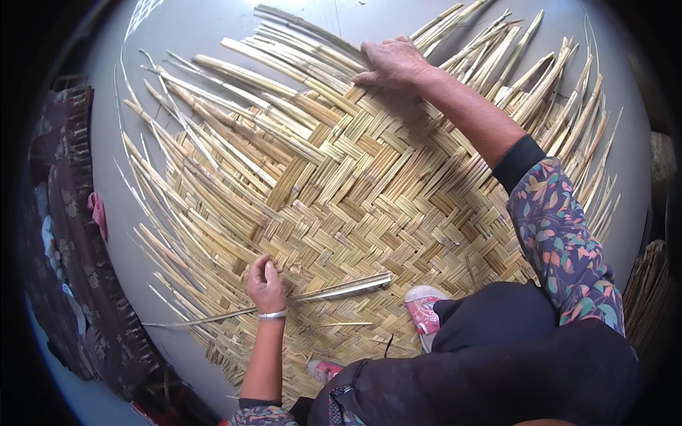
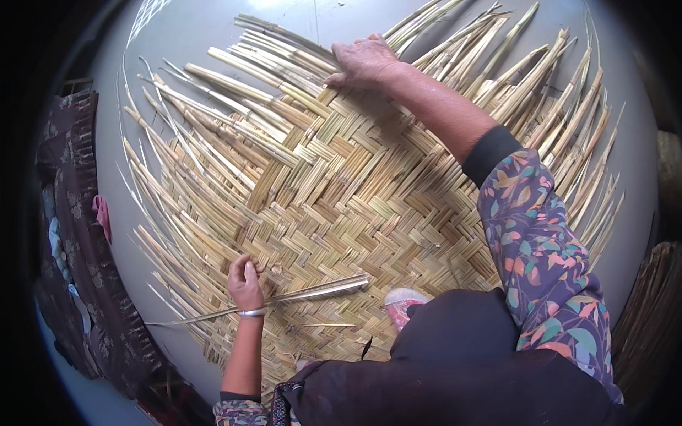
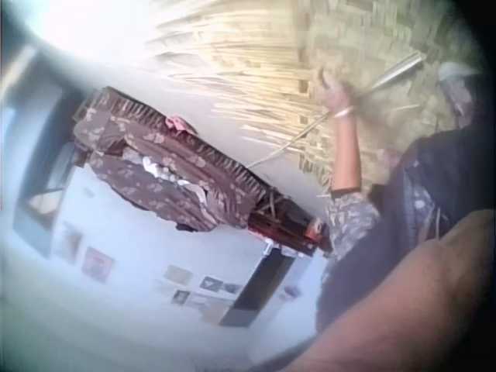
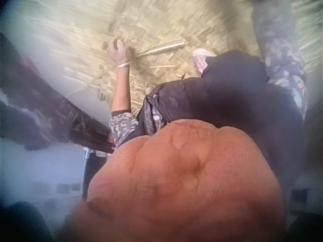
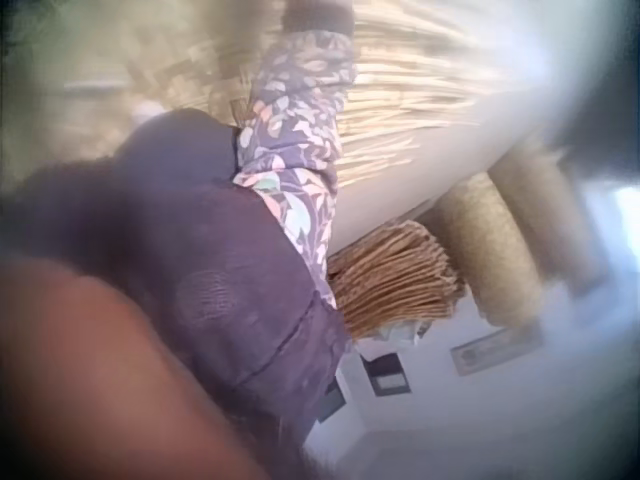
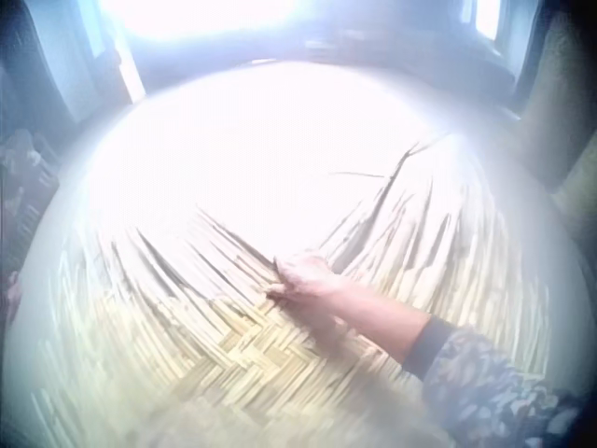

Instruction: The person weaves a large circular mat or basket base using dried palm leaves. They interlace the leaves by hand, repeatedly pulling and adjusting strands to form a tight pattern. The work is performed on the floor with the camera positioned overhead.

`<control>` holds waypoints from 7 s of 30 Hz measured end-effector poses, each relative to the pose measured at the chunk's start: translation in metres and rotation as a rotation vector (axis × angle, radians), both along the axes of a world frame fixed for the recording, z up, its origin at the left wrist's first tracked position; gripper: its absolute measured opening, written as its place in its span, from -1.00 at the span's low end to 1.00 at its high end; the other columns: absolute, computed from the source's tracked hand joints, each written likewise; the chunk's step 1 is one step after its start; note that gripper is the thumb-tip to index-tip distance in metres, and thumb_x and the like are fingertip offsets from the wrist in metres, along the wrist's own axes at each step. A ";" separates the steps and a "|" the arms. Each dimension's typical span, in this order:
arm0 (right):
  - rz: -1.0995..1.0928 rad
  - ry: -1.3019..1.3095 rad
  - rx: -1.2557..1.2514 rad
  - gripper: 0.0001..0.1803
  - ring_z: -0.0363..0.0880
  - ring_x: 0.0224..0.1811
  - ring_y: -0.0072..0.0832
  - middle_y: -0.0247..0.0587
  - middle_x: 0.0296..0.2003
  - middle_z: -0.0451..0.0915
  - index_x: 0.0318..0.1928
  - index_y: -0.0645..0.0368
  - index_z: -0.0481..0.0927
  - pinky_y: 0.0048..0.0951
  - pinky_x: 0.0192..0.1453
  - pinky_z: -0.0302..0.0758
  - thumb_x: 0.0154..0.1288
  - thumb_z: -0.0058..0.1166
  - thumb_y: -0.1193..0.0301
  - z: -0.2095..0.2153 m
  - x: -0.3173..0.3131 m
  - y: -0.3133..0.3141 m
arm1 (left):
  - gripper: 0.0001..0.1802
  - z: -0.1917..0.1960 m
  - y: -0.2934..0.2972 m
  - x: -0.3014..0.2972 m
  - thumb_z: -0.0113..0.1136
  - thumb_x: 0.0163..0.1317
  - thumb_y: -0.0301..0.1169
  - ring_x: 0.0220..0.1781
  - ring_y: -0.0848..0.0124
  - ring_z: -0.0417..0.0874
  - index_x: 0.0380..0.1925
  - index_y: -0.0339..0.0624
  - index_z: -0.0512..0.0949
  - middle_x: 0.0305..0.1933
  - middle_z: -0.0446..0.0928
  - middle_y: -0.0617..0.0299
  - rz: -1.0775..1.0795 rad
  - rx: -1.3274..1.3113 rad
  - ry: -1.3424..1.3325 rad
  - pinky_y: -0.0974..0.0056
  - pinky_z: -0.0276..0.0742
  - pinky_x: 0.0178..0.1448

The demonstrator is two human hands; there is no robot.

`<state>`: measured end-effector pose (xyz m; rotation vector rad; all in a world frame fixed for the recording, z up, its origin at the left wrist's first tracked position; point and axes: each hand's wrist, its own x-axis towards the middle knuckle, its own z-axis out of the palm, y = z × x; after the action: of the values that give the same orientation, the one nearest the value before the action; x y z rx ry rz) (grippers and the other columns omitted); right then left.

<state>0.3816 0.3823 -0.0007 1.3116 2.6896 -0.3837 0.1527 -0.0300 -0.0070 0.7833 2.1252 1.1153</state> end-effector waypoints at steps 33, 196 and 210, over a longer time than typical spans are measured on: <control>0.436 0.206 -1.119 -0.68 0.55 -0.05 -0.26 -0.09 -0.16 0.59 -0.05 0.22 0.50 -0.32 0.01 0.48 0.26 0.09 0.30 0.040 0.030 -0.327 | -0.87 0.009 -0.101 -0.078 0.00 0.16 -0.41 -0.21 0.31 0.58 -0.28 -0.07 0.46 -0.32 0.55 0.24 -0.583 -0.336 1.321 0.22 0.40 -0.09; -0.780 1.283 -1.325 -0.87 0.56 -0.40 -0.51 -0.24 -0.36 0.53 -0.24 0.17 0.51 -0.55 -0.36 0.64 0.27 -0.09 0.62 -0.034 -0.122 -0.110 | -0.52 0.023 0.051 -0.147 0.18 0.12 0.01 -0.48 0.13 0.58 -0.56 -0.26 0.58 -0.59 0.52 -0.04 -0.267 -0.708 0.661 0.12 0.46 -0.31; -0.769 1.187 -1.390 -0.82 0.53 -0.41 -0.47 -0.21 -0.33 0.49 -0.17 0.14 0.51 -0.48 -0.39 0.65 0.26 -0.07 0.61 -0.030 -0.115 -0.108 | -0.50 -0.013 0.026 -0.155 0.16 0.14 0.01 -0.50 0.21 0.58 -0.51 -0.30 0.60 -0.55 0.56 -0.03 -0.230 -0.612 0.393 0.18 0.47 -0.31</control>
<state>0.2665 0.2741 -0.0307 1.5393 1.0937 -2.9954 -0.0026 -0.0043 -0.0196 0.9588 2.4203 0.1634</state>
